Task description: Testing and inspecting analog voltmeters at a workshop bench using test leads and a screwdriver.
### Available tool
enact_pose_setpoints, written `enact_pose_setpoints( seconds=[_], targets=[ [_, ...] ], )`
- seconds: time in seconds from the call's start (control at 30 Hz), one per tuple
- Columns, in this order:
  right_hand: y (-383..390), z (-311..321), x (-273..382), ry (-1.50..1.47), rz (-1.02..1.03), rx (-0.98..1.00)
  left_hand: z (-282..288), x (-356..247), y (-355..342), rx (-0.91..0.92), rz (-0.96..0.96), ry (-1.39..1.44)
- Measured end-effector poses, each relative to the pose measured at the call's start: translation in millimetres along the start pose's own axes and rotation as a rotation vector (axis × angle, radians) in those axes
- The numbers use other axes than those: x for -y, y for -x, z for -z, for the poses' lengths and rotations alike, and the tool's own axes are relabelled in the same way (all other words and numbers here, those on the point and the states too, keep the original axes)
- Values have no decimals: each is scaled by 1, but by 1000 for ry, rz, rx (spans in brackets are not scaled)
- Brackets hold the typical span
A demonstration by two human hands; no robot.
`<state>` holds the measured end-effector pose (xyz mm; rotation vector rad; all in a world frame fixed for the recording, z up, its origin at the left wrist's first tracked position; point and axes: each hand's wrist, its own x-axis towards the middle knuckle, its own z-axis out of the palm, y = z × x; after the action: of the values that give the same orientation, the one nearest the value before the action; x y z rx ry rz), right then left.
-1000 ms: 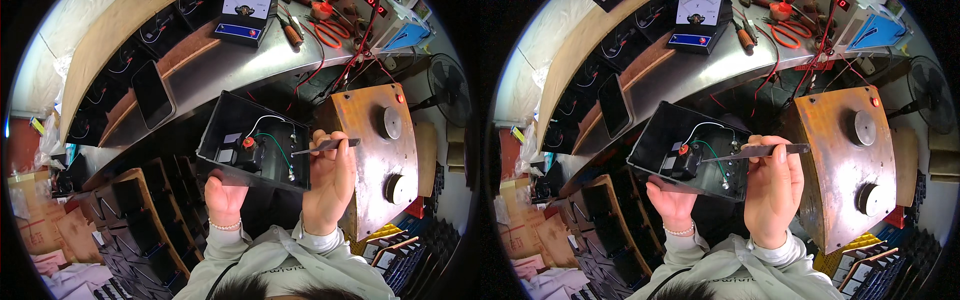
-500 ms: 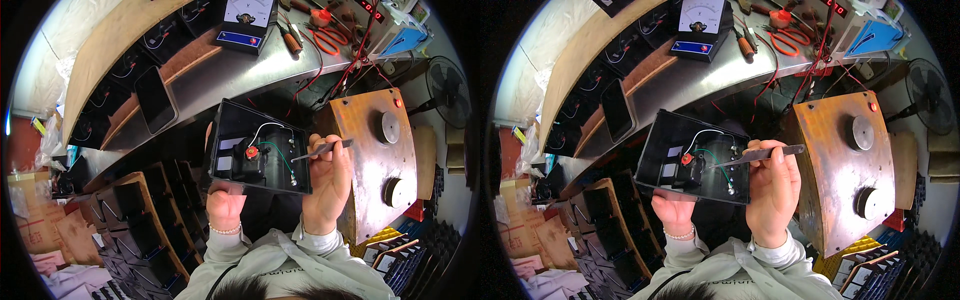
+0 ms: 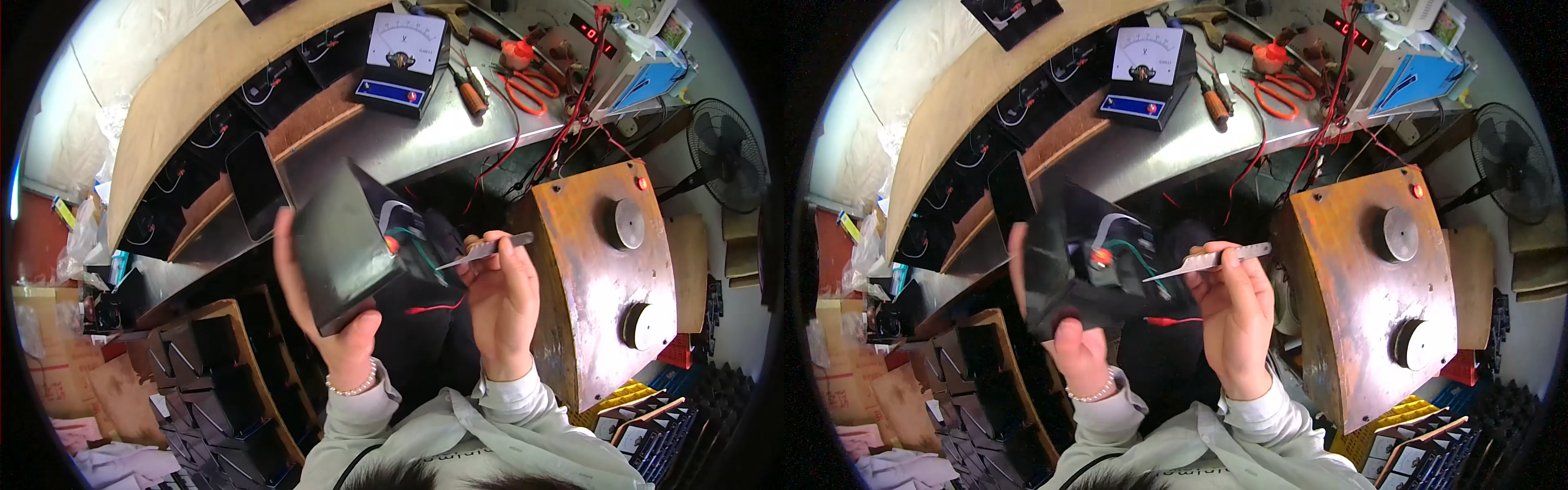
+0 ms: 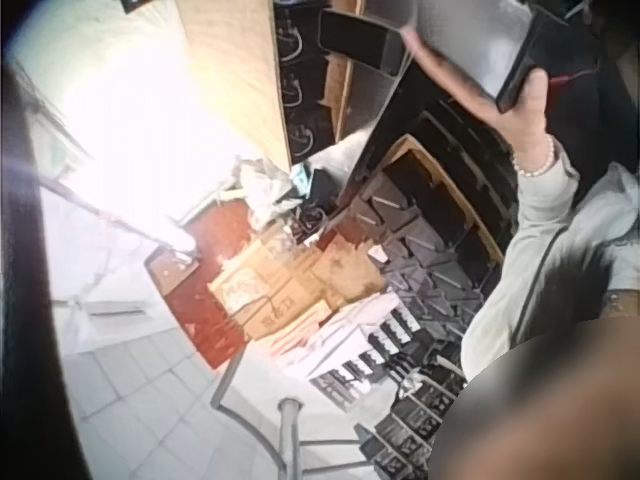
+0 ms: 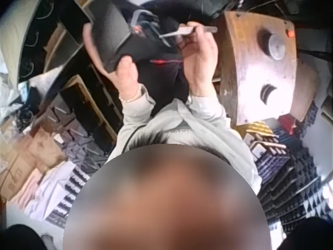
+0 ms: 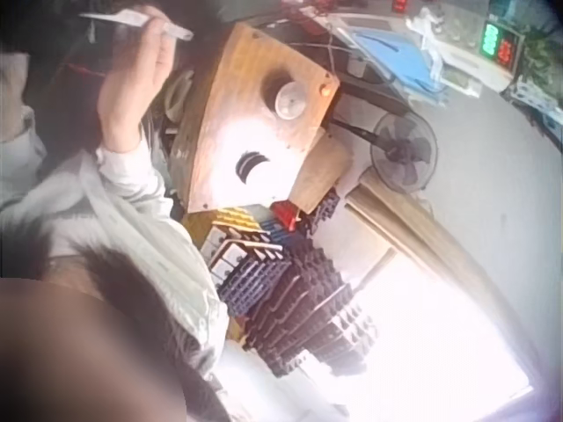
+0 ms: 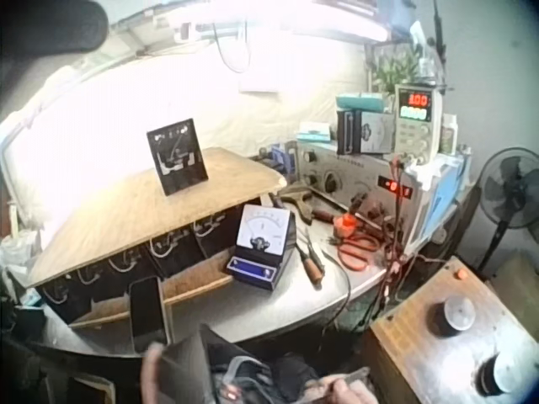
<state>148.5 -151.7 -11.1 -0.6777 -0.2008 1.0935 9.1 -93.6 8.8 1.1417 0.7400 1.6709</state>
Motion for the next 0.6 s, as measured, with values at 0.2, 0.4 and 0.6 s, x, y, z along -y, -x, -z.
enact_pose_setpoints(
  seconds=[0.2, 0.4, 0.6],
  targets=[
    [-17, 6, 6, 290, 90, 113, -10, -32, -66, 23, -430, -804],
    [-16, -14, -21, 744, -14, 438, -37, -15, -101, -55, 18, -1386],
    [-40, -12, -27, 318, -213, 254, -34, -7, -99, 234, 8, -1277]
  ],
)
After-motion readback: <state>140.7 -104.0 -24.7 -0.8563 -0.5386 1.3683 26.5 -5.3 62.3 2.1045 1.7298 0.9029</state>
